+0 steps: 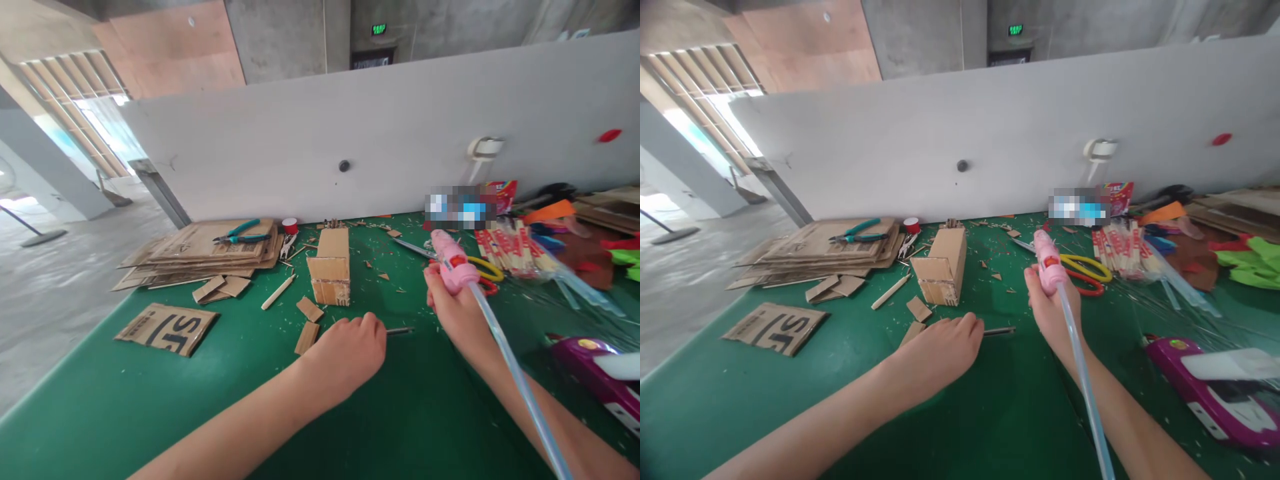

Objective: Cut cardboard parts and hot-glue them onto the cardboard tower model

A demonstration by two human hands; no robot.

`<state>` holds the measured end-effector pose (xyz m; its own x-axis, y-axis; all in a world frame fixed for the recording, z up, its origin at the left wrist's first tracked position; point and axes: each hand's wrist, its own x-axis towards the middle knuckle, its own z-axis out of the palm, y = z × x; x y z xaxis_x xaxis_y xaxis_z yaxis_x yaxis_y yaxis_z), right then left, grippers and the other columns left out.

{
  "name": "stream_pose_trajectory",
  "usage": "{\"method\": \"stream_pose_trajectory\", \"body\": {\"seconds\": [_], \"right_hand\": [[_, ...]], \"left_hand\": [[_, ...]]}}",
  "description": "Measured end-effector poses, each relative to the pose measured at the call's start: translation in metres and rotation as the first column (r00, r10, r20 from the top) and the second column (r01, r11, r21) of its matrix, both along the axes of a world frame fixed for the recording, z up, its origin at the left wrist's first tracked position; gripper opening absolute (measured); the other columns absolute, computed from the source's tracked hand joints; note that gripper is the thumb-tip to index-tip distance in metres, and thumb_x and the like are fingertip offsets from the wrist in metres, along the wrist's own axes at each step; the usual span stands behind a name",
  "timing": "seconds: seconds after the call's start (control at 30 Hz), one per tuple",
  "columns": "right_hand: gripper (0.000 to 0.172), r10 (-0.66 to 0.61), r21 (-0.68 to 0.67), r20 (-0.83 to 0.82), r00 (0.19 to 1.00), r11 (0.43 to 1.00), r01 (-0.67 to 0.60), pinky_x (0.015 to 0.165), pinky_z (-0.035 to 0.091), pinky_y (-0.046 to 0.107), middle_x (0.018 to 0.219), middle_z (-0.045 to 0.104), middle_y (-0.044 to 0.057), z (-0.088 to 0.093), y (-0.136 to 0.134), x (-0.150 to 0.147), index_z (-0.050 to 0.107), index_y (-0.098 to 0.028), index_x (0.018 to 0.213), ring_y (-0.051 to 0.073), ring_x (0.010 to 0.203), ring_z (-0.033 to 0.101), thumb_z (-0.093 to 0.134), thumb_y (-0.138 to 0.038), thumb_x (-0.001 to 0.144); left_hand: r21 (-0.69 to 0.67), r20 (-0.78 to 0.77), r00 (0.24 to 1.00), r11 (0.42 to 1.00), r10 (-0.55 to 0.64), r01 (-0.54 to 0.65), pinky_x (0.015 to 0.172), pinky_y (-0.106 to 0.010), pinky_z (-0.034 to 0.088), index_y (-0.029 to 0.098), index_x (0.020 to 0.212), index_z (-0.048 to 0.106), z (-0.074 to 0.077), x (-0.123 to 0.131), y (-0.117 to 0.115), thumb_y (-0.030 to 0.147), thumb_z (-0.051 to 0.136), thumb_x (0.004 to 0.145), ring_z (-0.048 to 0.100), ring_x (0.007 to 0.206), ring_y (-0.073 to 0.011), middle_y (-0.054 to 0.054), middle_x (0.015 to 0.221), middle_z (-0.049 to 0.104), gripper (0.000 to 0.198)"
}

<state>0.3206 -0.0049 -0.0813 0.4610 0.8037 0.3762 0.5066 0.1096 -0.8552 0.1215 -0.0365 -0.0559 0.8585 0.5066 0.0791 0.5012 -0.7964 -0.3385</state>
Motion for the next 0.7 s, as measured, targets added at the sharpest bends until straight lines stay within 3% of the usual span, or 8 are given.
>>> {"method": "stream_pose_trajectory", "body": {"seconds": [0.13,0.23,0.37,0.5,0.7], "right_hand": [[0.039,0.006,-0.015,0.022,1.0,1.0,-0.005,0.046,0.04,0.029,0.055,0.052,0.001,-0.002,0.0,-0.005,0.06,-0.015,0.089,0.016,0.047,0.05,0.053,-0.051,0.077],[0.04,0.031,-0.035,0.05,0.998,0.999,-0.029,0.048,0.041,0.031,0.057,0.055,0.003,-0.008,0.003,-0.002,0.061,-0.016,0.091,0.019,0.051,0.053,0.054,-0.052,0.076],[0.041,0.039,-0.071,0.092,0.995,0.997,-0.032,0.05,0.042,0.032,0.059,0.057,0.005,-0.011,0.003,0.001,0.063,-0.016,0.09,0.021,0.056,0.056,0.052,-0.053,0.077],[0.042,0.043,-0.048,0.093,0.995,0.998,-0.039,0.053,0.043,0.032,0.06,0.059,0.005,-0.012,0.002,0.002,0.063,-0.016,0.093,0.021,0.058,0.058,0.054,-0.054,0.077],[0.039,0.047,-0.015,0.199,0.979,0.999,-0.045,0.056,0.045,0.032,0.058,0.06,0.003,-0.019,0.006,0.004,0.062,-0.019,0.086,0.021,0.055,0.059,0.052,-0.055,0.077]], "left_hand": [[-0.051,-0.009,1.0,0.999,0.007,-0.007,0.048,-0.026,0.045,0.012,0.093,0.051,0.007,-0.015,-0.001,0.001,0.047,0.076,0.057,0.061,-0.0156,-0.006,0.083,0.053,0.021],[-0.109,0.051,0.999,0.994,0.017,-0.012,0.055,-0.029,0.048,0.014,0.087,0.05,0.015,-0.014,0.004,0.009,0.042,0.088,0.06,0.061,-0.0168,-0.005,0.077,0.056,0.01],[-0.151,0.178,0.978,0.985,0.105,-0.078,0.053,-0.03,0.046,0.017,0.078,0.049,0.028,-0.012,0.005,0.033,0.026,0.097,0.061,0.055,-0.0195,-0.002,0.057,0.054,0.034],[-0.202,0.235,0.965,0.977,0.114,-0.066,0.054,-0.031,0.043,0.018,0.075,0.048,0.039,-0.013,-0.001,0.039,0.021,0.098,0.059,0.053,-0.0183,-0.001,0.059,0.058,0.041],[-0.296,0.195,0.98,0.955,0.047,0.013,0.062,-0.036,0.044,0.017,0.084,0.047,0.03,-0.01,-0.008,0.035,0.025,0.097,0.059,0.056,-0.0188,-0.002,0.07,0.063,0.031]]}}
